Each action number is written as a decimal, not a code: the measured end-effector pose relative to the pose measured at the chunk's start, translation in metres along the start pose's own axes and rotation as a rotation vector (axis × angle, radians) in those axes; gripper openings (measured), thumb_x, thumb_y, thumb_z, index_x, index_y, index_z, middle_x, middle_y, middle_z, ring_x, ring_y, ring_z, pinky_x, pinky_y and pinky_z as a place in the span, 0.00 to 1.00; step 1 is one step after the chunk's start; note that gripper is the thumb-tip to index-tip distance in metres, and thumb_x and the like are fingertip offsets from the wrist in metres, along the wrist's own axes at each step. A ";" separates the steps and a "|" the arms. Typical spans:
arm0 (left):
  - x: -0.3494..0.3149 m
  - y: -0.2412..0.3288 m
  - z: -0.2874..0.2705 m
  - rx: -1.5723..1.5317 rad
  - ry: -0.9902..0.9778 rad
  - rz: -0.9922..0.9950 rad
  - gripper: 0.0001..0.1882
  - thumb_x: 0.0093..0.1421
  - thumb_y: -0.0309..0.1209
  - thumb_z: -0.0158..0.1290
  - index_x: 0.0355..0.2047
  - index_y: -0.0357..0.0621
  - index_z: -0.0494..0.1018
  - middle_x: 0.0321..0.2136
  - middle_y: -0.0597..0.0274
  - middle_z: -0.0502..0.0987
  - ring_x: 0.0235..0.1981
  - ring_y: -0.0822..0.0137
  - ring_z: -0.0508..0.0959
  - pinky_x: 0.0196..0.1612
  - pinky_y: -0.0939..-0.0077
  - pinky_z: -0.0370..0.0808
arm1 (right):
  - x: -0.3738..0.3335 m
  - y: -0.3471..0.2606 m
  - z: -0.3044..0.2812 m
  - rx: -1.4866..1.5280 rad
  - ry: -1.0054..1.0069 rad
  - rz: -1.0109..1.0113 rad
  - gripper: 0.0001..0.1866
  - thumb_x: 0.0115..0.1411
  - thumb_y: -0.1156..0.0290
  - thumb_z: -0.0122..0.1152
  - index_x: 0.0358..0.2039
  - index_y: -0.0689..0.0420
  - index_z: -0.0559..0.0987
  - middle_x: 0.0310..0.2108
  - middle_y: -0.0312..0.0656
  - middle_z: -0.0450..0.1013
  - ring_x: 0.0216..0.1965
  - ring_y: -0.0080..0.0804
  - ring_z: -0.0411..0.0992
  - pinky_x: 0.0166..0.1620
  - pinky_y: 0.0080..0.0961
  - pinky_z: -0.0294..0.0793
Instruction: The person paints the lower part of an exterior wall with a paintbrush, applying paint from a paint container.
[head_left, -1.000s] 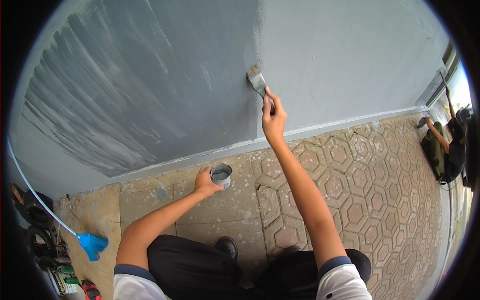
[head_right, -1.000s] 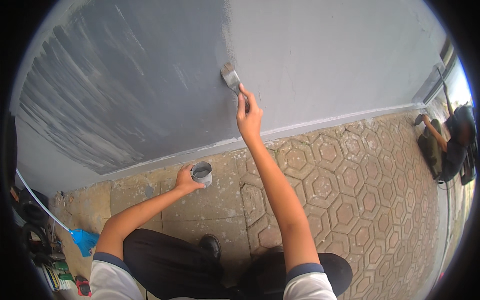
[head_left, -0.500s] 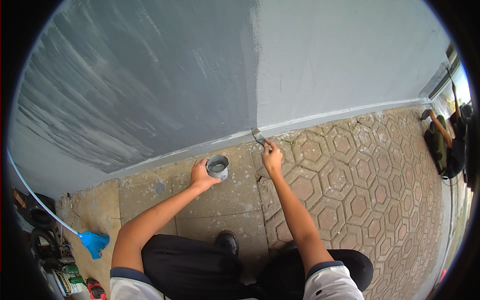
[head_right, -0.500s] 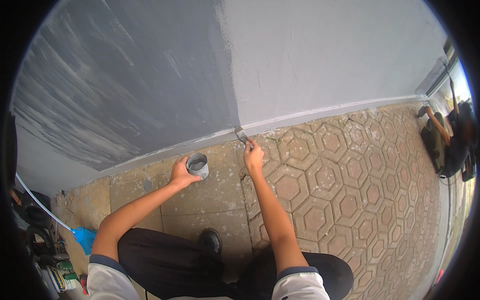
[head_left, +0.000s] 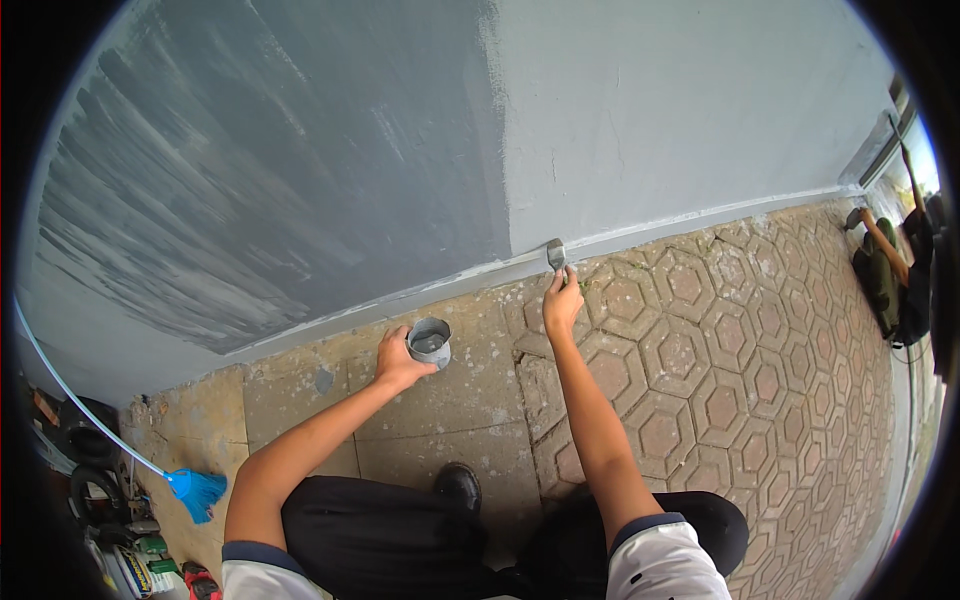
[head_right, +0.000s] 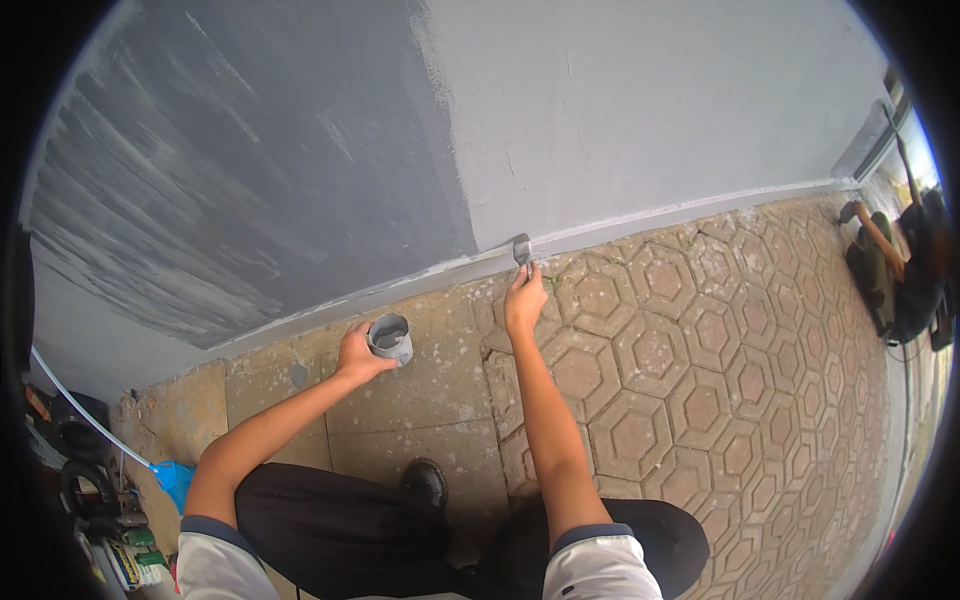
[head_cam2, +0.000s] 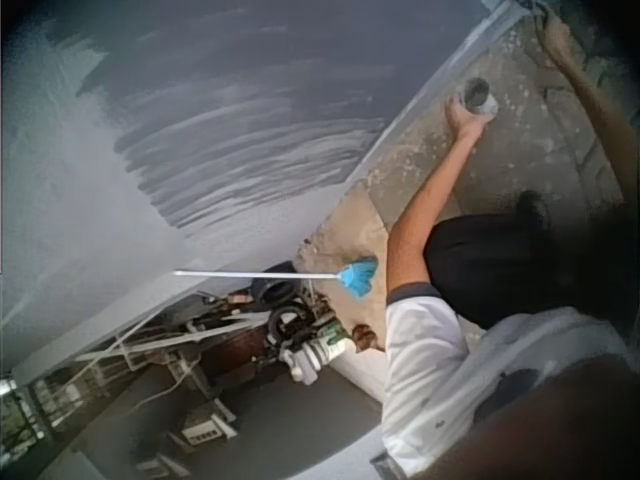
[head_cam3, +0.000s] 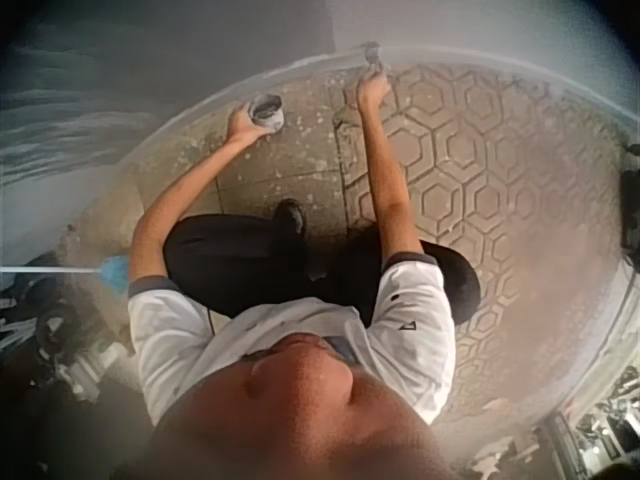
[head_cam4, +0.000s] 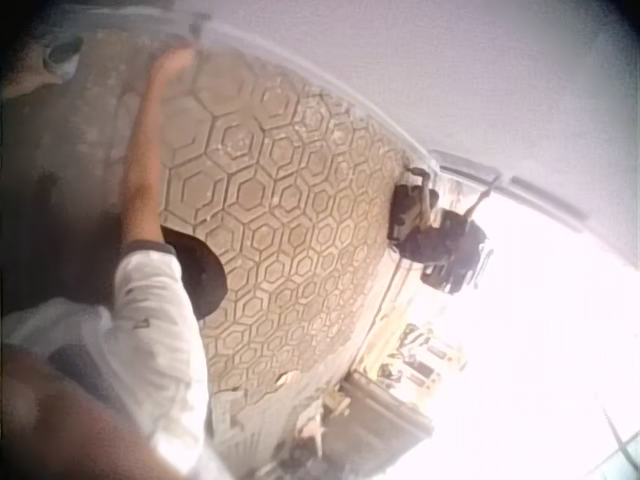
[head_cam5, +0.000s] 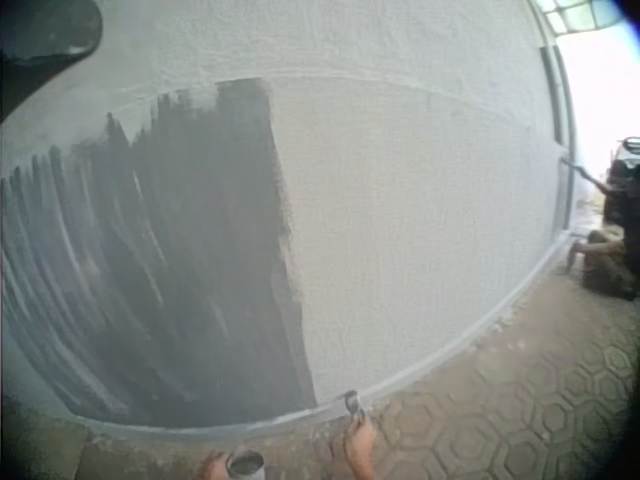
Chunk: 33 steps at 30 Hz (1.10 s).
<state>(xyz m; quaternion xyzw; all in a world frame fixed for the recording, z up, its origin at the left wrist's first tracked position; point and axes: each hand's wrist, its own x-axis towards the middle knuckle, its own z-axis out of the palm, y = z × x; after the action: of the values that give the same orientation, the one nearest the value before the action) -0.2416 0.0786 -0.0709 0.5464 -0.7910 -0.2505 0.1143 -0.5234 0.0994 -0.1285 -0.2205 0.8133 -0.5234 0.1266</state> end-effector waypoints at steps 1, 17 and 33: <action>0.001 0.004 0.002 -0.004 -0.003 0.011 0.35 0.27 0.36 0.66 0.38 0.36 0.69 0.38 0.49 0.71 0.43 0.53 0.71 0.47 0.65 0.69 | 0.004 0.007 0.002 -0.002 0.012 -0.001 0.18 0.59 0.68 0.49 0.48 0.59 0.71 0.32 0.61 0.72 0.36 0.57 0.71 0.40 0.44 0.68; -0.002 0.008 -0.004 -0.016 0.014 0.023 0.34 0.27 0.35 0.66 0.37 0.36 0.69 0.38 0.48 0.72 0.44 0.52 0.71 0.47 0.64 0.69 | 0.001 0.009 0.001 -0.455 -0.322 -0.388 0.17 0.61 0.67 0.45 0.50 0.44 0.71 0.36 0.47 0.71 0.34 0.52 0.72 0.35 0.45 0.72; -0.016 -0.003 -0.015 -0.032 0.086 0.008 0.32 0.27 0.34 0.66 0.36 0.36 0.71 0.34 0.49 0.75 0.38 0.53 0.75 0.43 0.66 0.72 | -0.051 0.025 0.041 -0.407 -0.483 -0.605 0.19 0.60 0.67 0.45 0.53 0.42 0.68 0.33 0.45 0.71 0.28 0.49 0.73 0.30 0.42 0.73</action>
<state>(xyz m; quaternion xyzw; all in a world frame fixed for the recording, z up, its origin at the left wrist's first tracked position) -0.2263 0.0882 -0.0590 0.5514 -0.7834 -0.2389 0.1583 -0.4665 0.1008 -0.1695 -0.5852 0.7457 -0.2995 0.1083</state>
